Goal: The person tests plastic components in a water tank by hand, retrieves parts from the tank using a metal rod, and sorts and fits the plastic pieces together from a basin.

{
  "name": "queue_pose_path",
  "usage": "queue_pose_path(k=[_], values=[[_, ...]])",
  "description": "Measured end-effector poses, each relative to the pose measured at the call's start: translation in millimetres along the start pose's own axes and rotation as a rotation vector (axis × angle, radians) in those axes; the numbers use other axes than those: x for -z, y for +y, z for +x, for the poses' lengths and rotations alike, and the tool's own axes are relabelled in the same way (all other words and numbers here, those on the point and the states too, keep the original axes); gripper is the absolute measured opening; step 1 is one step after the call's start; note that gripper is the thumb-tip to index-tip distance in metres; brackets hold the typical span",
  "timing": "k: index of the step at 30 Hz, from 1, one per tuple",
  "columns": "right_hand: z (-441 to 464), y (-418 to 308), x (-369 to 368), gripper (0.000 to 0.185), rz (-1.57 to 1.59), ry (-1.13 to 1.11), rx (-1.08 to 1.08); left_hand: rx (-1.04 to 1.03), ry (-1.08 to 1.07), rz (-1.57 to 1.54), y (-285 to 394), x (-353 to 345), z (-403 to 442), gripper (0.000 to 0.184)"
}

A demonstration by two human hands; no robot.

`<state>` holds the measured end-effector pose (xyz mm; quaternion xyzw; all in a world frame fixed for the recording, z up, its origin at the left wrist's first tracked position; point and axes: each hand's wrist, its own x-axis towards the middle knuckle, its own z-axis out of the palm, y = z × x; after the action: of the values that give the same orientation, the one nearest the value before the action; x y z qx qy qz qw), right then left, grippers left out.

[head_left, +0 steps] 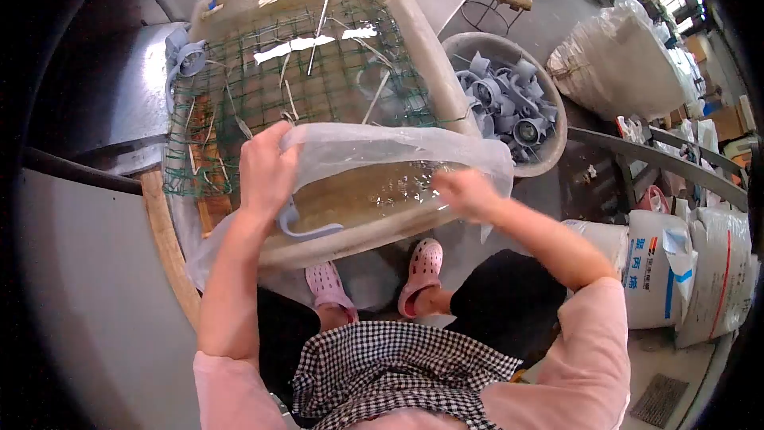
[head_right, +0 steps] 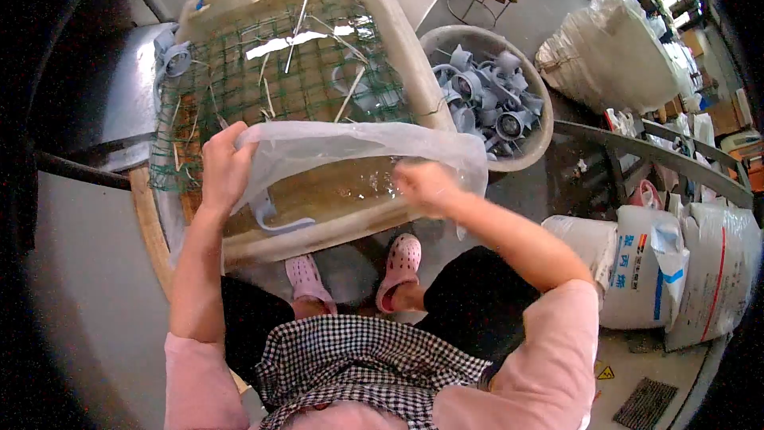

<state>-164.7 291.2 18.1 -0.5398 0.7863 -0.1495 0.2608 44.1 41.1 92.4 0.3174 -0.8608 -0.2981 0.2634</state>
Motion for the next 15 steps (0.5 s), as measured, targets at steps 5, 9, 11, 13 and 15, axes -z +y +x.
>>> queue_pose_path(k=[5, 9, 11, 13, 15], values=[[73.2, 73.9, -121.1, 0.045, -0.701, -0.077, -0.189, 0.044, -0.139, -0.062, 14.1, 5.4, -8.2, 0.018], [150.9, 166.1, -180.8, 0.048, -0.046, 0.392, -0.467, -0.024, -0.221, -0.021, 20.2, 9.3, -12.7, 0.012], [154.3, 157.3, -169.6, 0.048, -0.065, 0.322, -0.538, 0.021, -0.292, -0.010, 27.5, 11.3, -10.8, 0.011], [159.0, 161.7, -169.7, 0.048, -0.082, 0.273, -0.540, 0.033, -0.301, -0.006, 26.8, 8.6, -10.9, 0.011], [160.9, 165.9, -168.7, 0.048, -0.083, 0.228, -0.526, -0.010, -0.318, 0.009, 22.6, 5.4, -10.9, 0.011]])
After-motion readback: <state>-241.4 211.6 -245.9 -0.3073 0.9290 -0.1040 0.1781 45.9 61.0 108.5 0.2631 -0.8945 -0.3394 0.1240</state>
